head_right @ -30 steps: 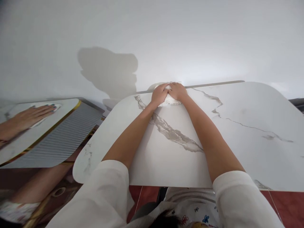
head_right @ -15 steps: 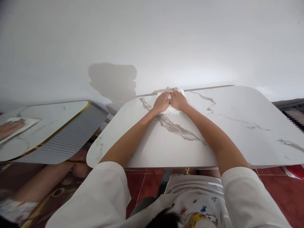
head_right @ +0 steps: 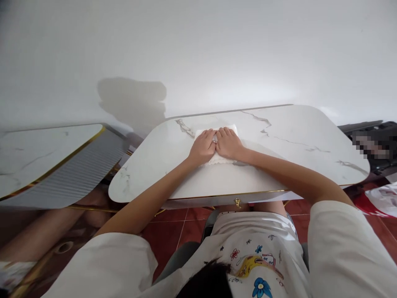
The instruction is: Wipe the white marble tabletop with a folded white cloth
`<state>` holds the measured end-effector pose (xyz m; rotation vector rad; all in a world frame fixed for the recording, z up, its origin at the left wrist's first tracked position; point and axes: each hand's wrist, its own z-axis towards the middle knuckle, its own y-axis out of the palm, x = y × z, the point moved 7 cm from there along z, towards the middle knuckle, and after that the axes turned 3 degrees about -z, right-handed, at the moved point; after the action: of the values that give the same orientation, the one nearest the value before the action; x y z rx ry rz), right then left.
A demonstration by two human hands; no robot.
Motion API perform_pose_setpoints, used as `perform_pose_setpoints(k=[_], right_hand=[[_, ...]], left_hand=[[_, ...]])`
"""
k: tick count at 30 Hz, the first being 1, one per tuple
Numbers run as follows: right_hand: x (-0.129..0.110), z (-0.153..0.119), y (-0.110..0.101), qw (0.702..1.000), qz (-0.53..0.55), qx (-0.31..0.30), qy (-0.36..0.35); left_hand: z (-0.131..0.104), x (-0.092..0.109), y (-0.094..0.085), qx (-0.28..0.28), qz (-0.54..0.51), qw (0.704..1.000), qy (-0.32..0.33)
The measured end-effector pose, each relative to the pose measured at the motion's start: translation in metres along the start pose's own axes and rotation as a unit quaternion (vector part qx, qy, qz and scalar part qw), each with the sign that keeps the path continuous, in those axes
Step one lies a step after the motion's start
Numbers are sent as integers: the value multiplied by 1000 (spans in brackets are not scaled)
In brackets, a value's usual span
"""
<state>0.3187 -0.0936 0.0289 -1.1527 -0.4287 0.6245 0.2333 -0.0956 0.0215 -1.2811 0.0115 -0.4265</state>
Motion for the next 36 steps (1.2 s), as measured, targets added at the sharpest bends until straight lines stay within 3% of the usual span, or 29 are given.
perform_pose_setpoints(k=[8,10,13,16,19,24,30,36], right_hand=[[-54,-88,-42,999,17,-24,-13],[-61,-100,-49,999,25,-18,-14],[-57,-99,-48,998,58,-39,8],[-42,-82,-40,993,100,-49,47],[-24,-62,-31,990,119,-21,69],[12,-27,-9,993,93,11,66],[62,35,23,996,59,2,67],[106,82,43,996,68,3,57]], left_hand=[[-90,58,-25,-87,7,996,-2],[-101,64,-25,-98,-6,995,-3],[-99,63,-22,-81,-33,996,0],[-81,57,-19,-45,-47,998,14],[-56,50,-18,-20,-42,999,14],[-5,42,-11,-17,-49,998,32],[65,-1,14,26,-42,998,-30],[129,-35,40,45,-80,995,-29]])
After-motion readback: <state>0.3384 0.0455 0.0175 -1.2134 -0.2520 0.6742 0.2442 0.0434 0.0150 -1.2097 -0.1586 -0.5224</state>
